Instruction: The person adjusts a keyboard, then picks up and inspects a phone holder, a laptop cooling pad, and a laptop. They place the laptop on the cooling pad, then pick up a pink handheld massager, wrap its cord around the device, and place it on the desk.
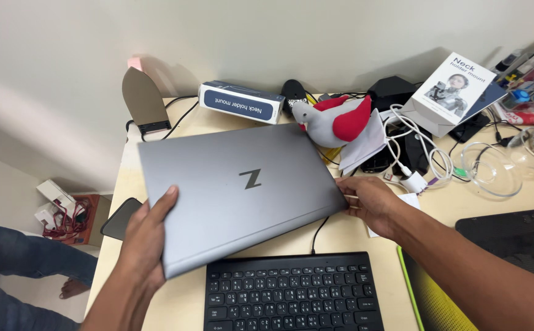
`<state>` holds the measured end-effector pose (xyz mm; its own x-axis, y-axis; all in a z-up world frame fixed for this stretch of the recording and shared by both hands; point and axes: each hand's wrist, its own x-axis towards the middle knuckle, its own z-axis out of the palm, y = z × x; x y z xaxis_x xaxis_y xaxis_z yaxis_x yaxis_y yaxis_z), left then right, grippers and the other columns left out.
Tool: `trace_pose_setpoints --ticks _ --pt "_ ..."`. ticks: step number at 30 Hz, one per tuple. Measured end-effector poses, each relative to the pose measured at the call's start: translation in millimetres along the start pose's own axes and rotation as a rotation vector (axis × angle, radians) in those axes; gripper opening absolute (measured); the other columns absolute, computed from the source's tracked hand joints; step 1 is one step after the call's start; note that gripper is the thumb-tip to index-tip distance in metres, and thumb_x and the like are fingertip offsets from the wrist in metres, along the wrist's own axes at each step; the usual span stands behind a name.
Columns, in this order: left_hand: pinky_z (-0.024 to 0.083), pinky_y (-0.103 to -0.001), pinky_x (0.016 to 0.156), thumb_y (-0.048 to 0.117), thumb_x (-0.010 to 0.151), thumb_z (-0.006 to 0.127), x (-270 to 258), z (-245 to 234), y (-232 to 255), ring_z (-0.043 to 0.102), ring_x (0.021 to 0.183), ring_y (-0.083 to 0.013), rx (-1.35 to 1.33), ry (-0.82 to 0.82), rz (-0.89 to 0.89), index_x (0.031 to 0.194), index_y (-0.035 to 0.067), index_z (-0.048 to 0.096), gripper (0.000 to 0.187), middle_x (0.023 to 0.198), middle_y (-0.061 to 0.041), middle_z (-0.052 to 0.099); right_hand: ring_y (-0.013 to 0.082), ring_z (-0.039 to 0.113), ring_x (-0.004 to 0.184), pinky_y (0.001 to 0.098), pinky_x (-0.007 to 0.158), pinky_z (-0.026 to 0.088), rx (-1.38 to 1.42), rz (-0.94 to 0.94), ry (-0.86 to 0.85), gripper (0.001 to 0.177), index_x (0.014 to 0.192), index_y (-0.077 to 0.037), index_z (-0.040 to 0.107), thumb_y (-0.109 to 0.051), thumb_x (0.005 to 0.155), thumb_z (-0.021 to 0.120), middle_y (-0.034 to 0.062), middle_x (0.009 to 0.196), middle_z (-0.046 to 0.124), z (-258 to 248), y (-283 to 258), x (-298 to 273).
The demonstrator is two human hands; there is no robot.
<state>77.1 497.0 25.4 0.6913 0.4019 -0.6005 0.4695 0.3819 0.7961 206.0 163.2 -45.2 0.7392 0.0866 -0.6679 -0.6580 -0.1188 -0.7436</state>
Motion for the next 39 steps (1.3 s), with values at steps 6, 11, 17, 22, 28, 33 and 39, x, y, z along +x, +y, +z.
trace_pose_setpoints --ticks 6,11,17,22,28,33,39 --pt "0.065 -0.042 0.076 0.042 0.096 0.058 -38 -17 -25 0.074 0.099 -0.0328 -0.126 0.118 -0.001 0.14 0.002 0.043 0.061 0.11 -0.027 0.065 0.0224 0.063 0.104 0.0399 0.099 0.048 -0.074 -0.247 0.056 0.031 0.122 -0.004 0.072 -0.012 0.095 0.06 0.0113 0.115 0.071 9 -9 -18" --pt "0.064 -0.04 0.076 0.044 0.098 0.057 -59 -13 -32 0.074 0.099 -0.0304 -0.189 0.13 0.046 0.138 0.001 0.044 0.06 0.108 -0.027 0.064 0.0358 0.043 0.143 0.0479 0.119 0.032 -0.855 -1.229 0.213 0.049 0.137 0.0 0.057 -0.017 0.092 0.064 0.019 0.149 0.051 48 2 -77" --pt "0.064 -0.037 0.077 0.051 0.094 0.052 -77 9 -36 0.073 0.095 -0.0231 -0.345 -0.038 0.163 0.131 0.001 0.051 0.063 0.108 -0.018 0.068 0.0389 0.021 0.158 0.0532 0.126 0.014 -1.333 -1.501 -0.421 0.082 0.156 0.009 0.031 -0.054 0.105 0.044 0.0279 0.166 0.028 108 24 -171" --pt "0.065 -0.038 0.077 0.059 0.093 0.054 -90 26 -35 0.074 0.094 -0.0245 -0.345 -0.078 0.133 0.125 0.005 0.054 0.063 0.104 -0.016 0.069 0.0377 0.01 0.161 0.0535 0.129 0.007 -1.331 -1.369 -0.435 0.1 0.161 0.009 0.018 -0.072 0.102 0.008 0.0283 0.171 0.016 119 11 -183" --pt "0.064 -0.038 0.076 0.057 0.093 0.053 -106 45 -25 0.074 0.093 -0.0231 -0.29 -0.113 0.127 0.126 0.006 0.056 0.061 0.104 -0.014 0.069 0.0334 0.002 0.158 0.0506 0.125 0.001 -1.479 -1.263 -0.249 0.108 0.161 0.001 0.003 -0.079 0.089 -0.005 0.023 0.171 0.003 111 -21 -157" --pt "0.065 -0.039 0.078 0.057 0.093 0.053 -118 58 -17 0.075 0.094 -0.0235 -0.256 -0.149 0.122 0.127 0.006 0.056 0.061 0.104 -0.014 0.07 0.032 0.001 0.157 0.0506 0.125 0.001 -1.509 -1.206 -0.071 0.105 0.16 0.0 0.002 -0.078 0.09 -0.001 0.0216 0.17 0.002 96 -50 -139" --pt "0.065 -0.038 0.08 0.054 0.094 0.054 -127 70 -12 0.075 0.096 -0.0238 -0.27 -0.17 0.158 0.129 0.002 0.054 0.062 0.108 -0.019 0.07 0.0289 -0.005 0.157 0.0471 0.124 0.0 -1.467 -1.036 0.048 0.098 0.16 -0.003 -0.002 -0.074 0.094 0.007 0.0175 0.171 -0.005 61 -83 -116"
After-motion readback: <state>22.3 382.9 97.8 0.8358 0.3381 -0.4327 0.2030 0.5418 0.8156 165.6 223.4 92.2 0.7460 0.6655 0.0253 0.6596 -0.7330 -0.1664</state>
